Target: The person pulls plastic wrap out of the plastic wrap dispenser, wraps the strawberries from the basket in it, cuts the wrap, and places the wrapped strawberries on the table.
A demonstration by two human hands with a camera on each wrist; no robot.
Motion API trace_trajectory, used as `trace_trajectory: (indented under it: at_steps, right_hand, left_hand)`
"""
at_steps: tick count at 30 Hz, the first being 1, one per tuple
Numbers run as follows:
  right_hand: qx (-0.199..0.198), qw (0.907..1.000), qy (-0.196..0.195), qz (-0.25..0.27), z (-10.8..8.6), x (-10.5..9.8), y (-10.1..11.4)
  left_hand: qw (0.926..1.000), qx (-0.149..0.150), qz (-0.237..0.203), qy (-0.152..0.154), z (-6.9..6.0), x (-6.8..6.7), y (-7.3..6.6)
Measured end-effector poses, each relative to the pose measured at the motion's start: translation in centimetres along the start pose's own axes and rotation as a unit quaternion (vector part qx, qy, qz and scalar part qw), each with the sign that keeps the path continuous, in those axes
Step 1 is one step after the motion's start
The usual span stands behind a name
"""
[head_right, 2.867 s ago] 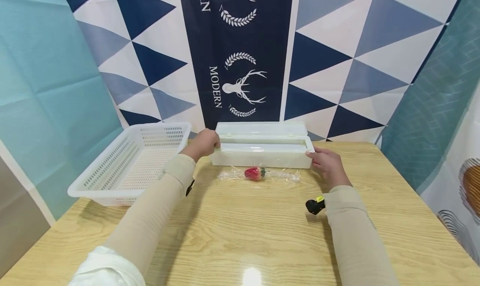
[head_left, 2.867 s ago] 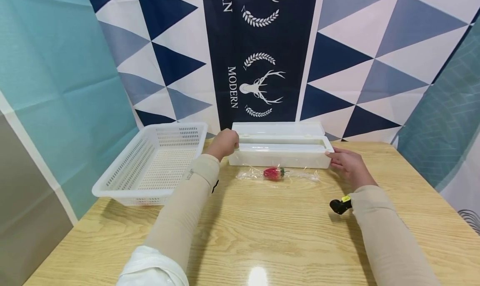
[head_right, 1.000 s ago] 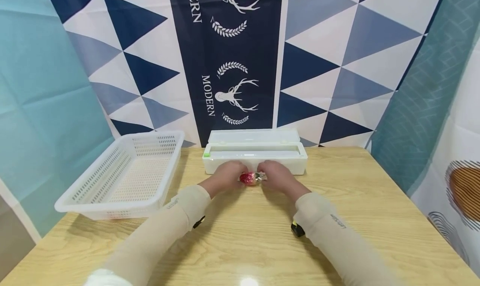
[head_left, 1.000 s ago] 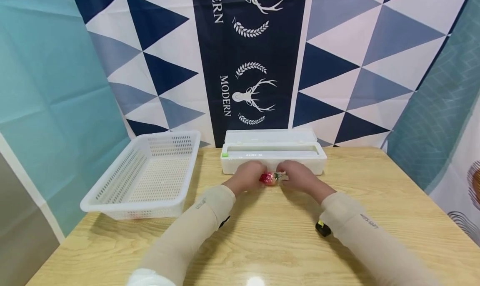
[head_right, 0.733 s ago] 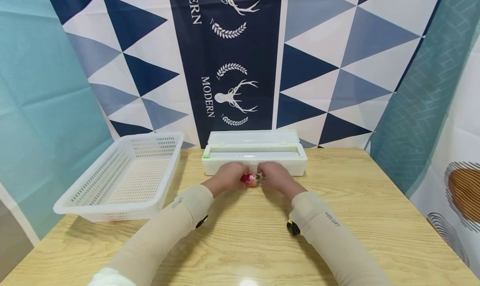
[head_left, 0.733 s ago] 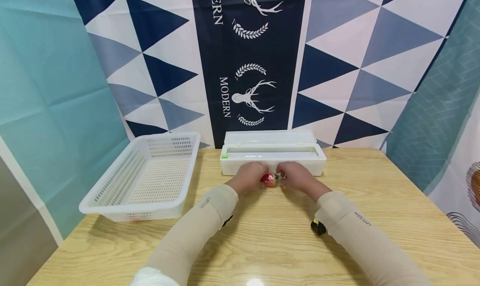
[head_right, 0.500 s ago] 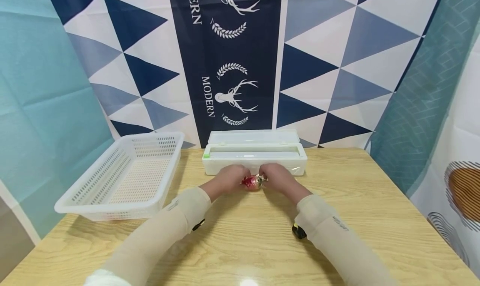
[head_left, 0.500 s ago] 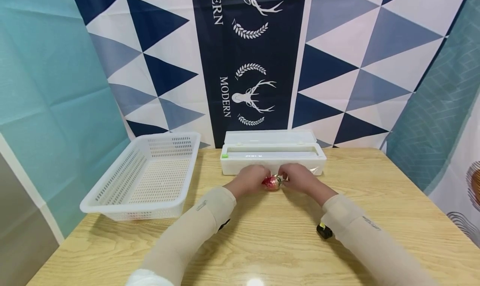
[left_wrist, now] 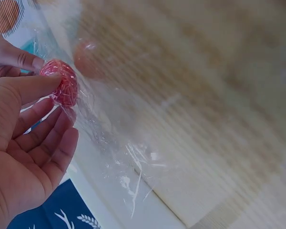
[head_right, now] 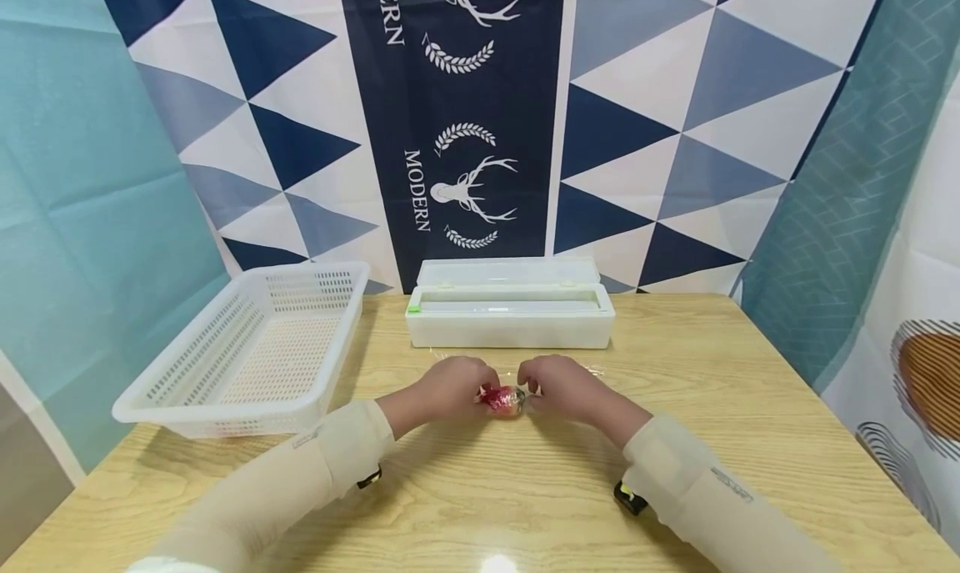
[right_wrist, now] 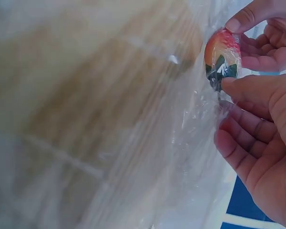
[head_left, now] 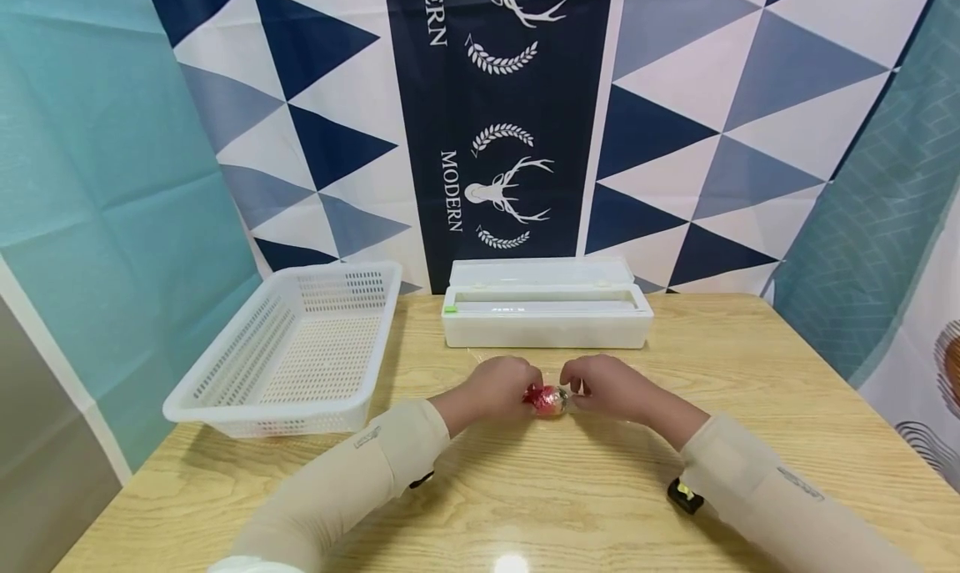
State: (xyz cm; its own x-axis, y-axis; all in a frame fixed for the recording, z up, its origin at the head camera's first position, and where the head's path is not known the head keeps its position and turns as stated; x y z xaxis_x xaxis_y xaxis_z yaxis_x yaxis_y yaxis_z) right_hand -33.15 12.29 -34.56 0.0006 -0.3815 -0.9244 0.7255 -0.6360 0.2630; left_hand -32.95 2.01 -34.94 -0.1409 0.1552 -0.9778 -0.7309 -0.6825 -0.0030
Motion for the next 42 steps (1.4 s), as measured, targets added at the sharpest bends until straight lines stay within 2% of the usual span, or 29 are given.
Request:
trace_trajectory:
  at_steps: [6,10,15,19,24,28,33,37,42]
  right_hand:
    - [-0.01,0.9998,0.018,0.003,-0.7,0.4,0.8]
    - [-0.013,0.9999,0.009,-0.005,-0.9,0.2,1.0]
    - [-0.028,0.9993,-0.016,-0.017,-1.0,0.1,1.5]
    - [-0.03,0.9993,-0.013,-0.016,-1.0,0.5,1.6]
    - [-0.023,0.9994,-0.002,-0.025,-0.8,1.0,1.5]
    - [-0.03,0.9991,0.004,-0.029,-0.5,1.2,1.5]
    - [-0.038,0.9988,-0.001,-0.029,-0.2,1.0,1.2]
    - [-0.036,0.9987,-0.012,-0.034,0.2,0.7,1.1]
    - [-0.032,0.9982,-0.021,-0.047,0.8,0.7,1.4]
  left_hand:
    - [0.9999,0.01,-0.003,-0.002,-0.5,0.3,-0.4]
    - [1.0,0.001,-0.007,0.007,-0.7,0.6,-0.1]
    - [0.9991,-0.014,-0.032,0.023,-1.4,0.4,0.4]
    - [0.9985,-0.009,-0.047,0.028,-1.7,0.4,0.5]
    - [0.9982,-0.001,-0.057,0.015,-1.8,0.6,0.5]
    - [0.997,-0.007,-0.077,0.001,-1.7,0.7,0.9]
    - [0.9895,-0.02,-0.143,0.004,-1.6,0.7,1.5]
    - [0.9792,-0.042,-0.198,0.014,-1.2,0.7,2.3]
    - [0.9702,-0.075,-0.229,0.018,-0.8,0.9,3.6]
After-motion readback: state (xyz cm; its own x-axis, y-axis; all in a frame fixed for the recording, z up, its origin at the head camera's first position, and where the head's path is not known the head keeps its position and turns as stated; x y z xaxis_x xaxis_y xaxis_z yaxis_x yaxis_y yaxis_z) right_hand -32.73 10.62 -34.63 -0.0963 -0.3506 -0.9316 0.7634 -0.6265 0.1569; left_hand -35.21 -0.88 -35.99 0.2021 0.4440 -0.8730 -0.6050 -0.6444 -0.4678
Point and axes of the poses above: each hand's wrist, its own z-axis towards the middle knuckle, its own x-axis out of the palm, y = z × x, the point moved 8 cm from there along z, towards the middle knuckle, and after that the axes turned 4 degrees about -y, right-handed, at the moved point
